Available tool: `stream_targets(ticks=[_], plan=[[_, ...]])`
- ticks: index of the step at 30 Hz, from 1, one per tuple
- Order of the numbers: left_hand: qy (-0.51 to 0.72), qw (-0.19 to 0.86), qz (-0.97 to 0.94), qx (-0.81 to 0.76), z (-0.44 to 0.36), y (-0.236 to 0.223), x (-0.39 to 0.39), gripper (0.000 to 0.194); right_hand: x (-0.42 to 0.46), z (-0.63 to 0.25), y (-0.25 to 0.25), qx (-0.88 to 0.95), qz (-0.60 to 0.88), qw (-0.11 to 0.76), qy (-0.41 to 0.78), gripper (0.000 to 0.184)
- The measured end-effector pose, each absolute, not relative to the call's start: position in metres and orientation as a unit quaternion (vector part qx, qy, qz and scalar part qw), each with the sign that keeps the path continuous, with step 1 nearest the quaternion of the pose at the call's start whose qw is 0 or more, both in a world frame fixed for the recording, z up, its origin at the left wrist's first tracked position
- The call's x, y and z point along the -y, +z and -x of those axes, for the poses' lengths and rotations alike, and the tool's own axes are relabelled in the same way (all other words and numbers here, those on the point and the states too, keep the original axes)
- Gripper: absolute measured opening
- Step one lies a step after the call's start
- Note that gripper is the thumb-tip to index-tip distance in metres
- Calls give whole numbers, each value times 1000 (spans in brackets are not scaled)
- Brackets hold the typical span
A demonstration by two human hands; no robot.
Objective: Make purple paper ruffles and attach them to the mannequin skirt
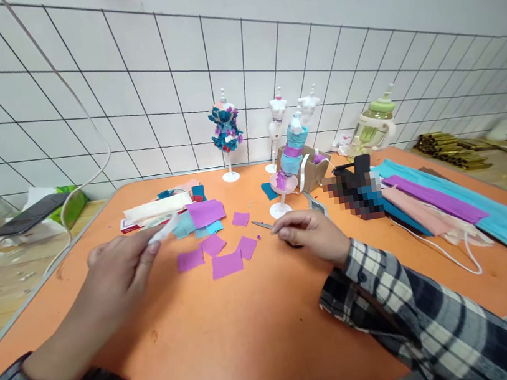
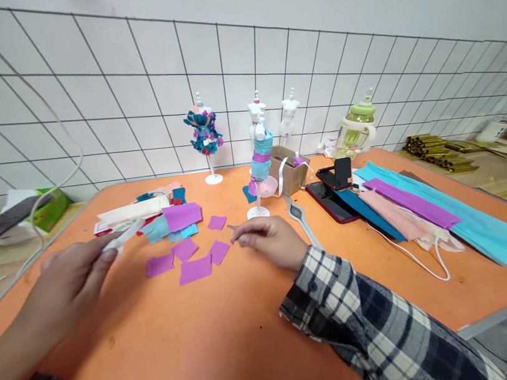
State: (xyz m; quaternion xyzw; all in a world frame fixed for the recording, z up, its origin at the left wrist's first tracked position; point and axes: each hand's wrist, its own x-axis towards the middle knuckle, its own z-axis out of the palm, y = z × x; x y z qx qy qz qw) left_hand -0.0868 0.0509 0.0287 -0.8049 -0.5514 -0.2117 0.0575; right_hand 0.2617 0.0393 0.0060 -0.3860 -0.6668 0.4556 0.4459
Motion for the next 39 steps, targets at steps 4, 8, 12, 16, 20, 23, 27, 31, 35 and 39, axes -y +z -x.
stream_targets(ticks=[4,8,12,16,20,23,27,31,35,39], plan=[[-164,64,762,623,100,28,-63,50,-57,-296,-3,647,471,476,363,16],[-47,92,739,665,109,24,-72,50,-63,-313,-11,674,515,402,345,55],[29,102,734,670,114,13,-75,46,-64,-319,-15,742,580,270,199,23],[15,159,728,667,114,-6,-73,49,-64,-321,-16,796,575,181,56,18],[-25,185,740,647,115,-20,-73,53,-62,-317,-12,797,583,159,7,17],[-37,185,739,647,115,-22,-74,52,-61,-315,-10,800,581,151,3,17],[-64,183,739,645,112,-19,-73,48,-61,-314,-12,802,580,144,14,17],[-34,168,762,625,111,-9,-67,45,-62,-316,-15,798,584,148,28,19],[20,129,788,602,111,3,-62,45,-63,-318,-14,804,578,137,26,19],[-7,105,778,619,108,4,-61,38,-62,-321,-12,835,538,119,-2,23]])
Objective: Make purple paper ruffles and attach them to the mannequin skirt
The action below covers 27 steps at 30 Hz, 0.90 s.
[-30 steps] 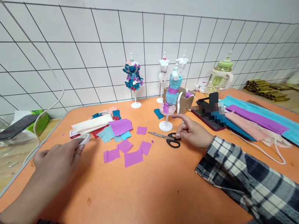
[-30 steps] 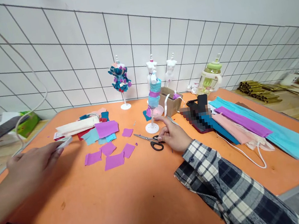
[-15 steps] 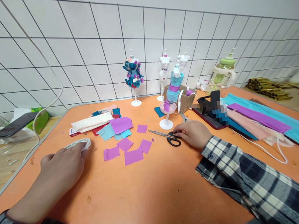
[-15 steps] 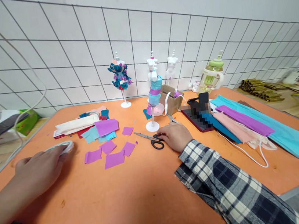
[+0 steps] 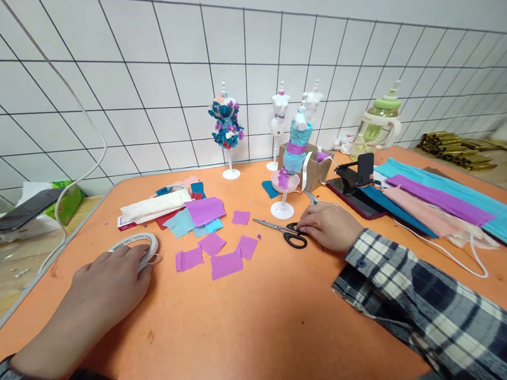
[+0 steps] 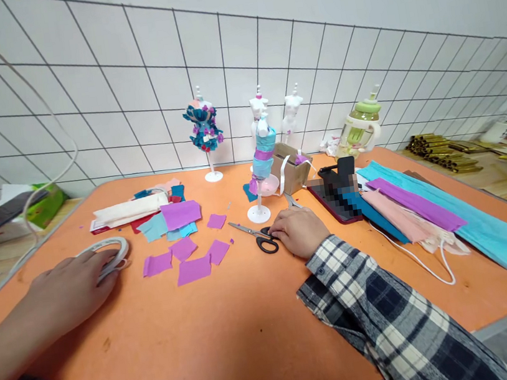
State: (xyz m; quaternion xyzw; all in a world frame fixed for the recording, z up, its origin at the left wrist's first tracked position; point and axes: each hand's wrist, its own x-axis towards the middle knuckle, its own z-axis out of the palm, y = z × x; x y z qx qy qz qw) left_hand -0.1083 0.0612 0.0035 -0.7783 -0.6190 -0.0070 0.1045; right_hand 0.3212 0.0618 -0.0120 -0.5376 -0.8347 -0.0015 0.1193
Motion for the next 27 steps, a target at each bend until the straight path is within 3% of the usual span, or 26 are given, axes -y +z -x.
stream_targets(ticks=[4,11,15,18,21,24,27], plan=[[-17,115,752,649,102,5,-59,32,-61,-322,-11,826,546,136,-9,24],[-105,109,837,527,86,16,-50,40,-59,-314,-9,785,598,161,24,9],[-132,61,911,386,83,7,-52,35,-56,-312,-9,772,592,228,21,28],[-138,41,938,315,80,-3,-51,45,-51,-308,-7,778,556,293,-2,35],[-144,58,944,290,72,-9,-47,49,-42,-294,-7,810,485,329,-31,26],[-135,55,953,264,60,-11,-42,42,-31,-271,-10,854,398,332,-38,23],[-134,18,955,264,45,-10,-34,30,-22,-244,-17,898,335,283,-18,19]])
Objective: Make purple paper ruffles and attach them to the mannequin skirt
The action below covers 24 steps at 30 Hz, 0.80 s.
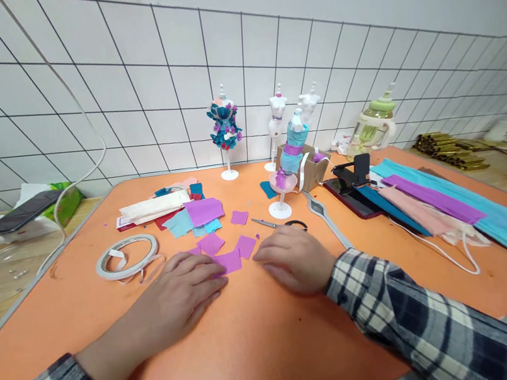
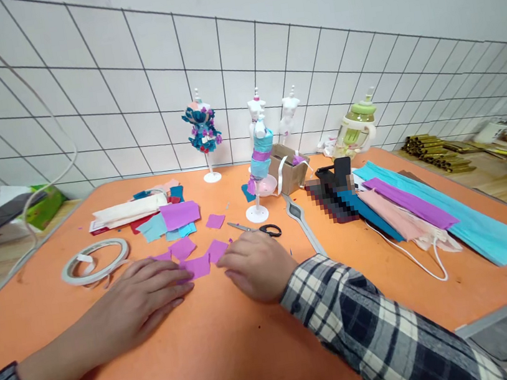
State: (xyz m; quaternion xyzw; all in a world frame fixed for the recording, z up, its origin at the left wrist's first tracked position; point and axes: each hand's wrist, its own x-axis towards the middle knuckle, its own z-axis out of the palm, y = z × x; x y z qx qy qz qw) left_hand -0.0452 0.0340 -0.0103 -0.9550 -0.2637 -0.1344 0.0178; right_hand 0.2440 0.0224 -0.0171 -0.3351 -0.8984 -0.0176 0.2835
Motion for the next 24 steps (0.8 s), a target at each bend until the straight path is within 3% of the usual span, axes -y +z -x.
stream_targets(ticks=[5,9,15,20,24], plan=[[-179,-74,946,258,24,-10,-16,31,-17,-215,-27,912,350,214,-2,24],[-237,-62,939,243,33,-6,-17,40,-21,-215,-27,926,337,171,0,21],[-118,-33,980,158,40,-2,-24,47,-26,-225,-26,933,299,201,22,42],[-128,-46,958,251,29,-12,-21,26,-15,-217,-17,887,360,286,32,18],[-130,-76,943,295,28,-17,-23,21,-3,-203,-17,899,358,248,58,8]])
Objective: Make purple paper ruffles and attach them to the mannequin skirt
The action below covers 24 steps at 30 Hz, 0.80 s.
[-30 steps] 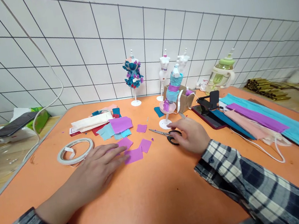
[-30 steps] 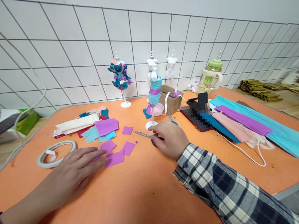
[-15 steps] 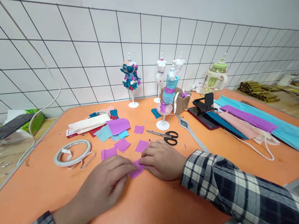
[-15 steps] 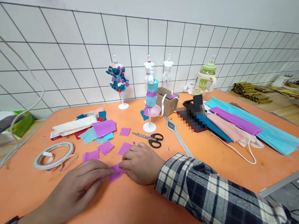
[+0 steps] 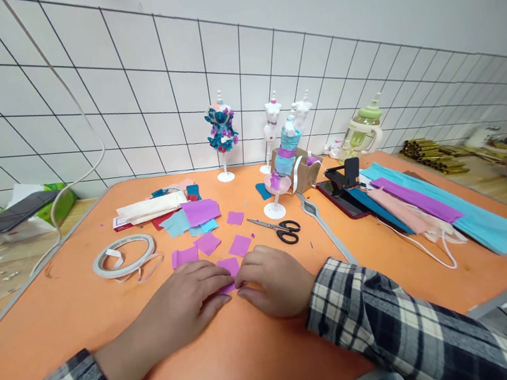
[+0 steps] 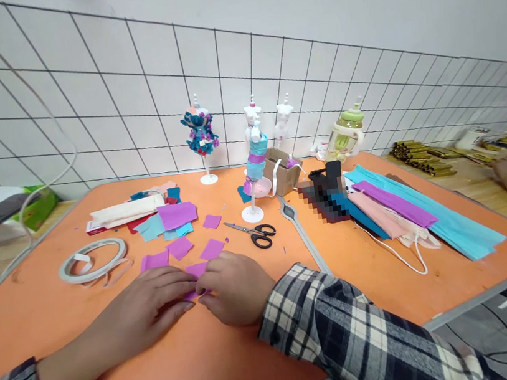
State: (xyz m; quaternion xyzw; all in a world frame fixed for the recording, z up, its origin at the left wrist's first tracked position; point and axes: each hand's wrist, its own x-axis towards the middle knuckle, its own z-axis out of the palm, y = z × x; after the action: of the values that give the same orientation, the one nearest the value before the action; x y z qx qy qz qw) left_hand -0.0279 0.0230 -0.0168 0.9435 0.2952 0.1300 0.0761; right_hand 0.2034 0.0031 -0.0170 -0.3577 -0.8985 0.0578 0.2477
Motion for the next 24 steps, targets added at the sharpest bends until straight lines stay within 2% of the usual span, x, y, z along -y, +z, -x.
stream_targets(ticks=[4,9,14,20,24], plan=[[146,94,-937,-302,28,-19,-25,18,-3,-195,-25,902,385,189,52,16],[185,37,-928,-322,24,-16,-20,17,-6,-195,-27,909,385,155,25,21],[150,22,-936,-318,17,-9,-14,24,-2,-194,-22,902,413,123,42,21],[141,30,-934,-327,17,-11,-13,20,-3,-193,-18,880,448,134,85,14],[136,36,-926,-350,18,-13,-13,18,-6,-193,-20,885,433,135,100,17]])
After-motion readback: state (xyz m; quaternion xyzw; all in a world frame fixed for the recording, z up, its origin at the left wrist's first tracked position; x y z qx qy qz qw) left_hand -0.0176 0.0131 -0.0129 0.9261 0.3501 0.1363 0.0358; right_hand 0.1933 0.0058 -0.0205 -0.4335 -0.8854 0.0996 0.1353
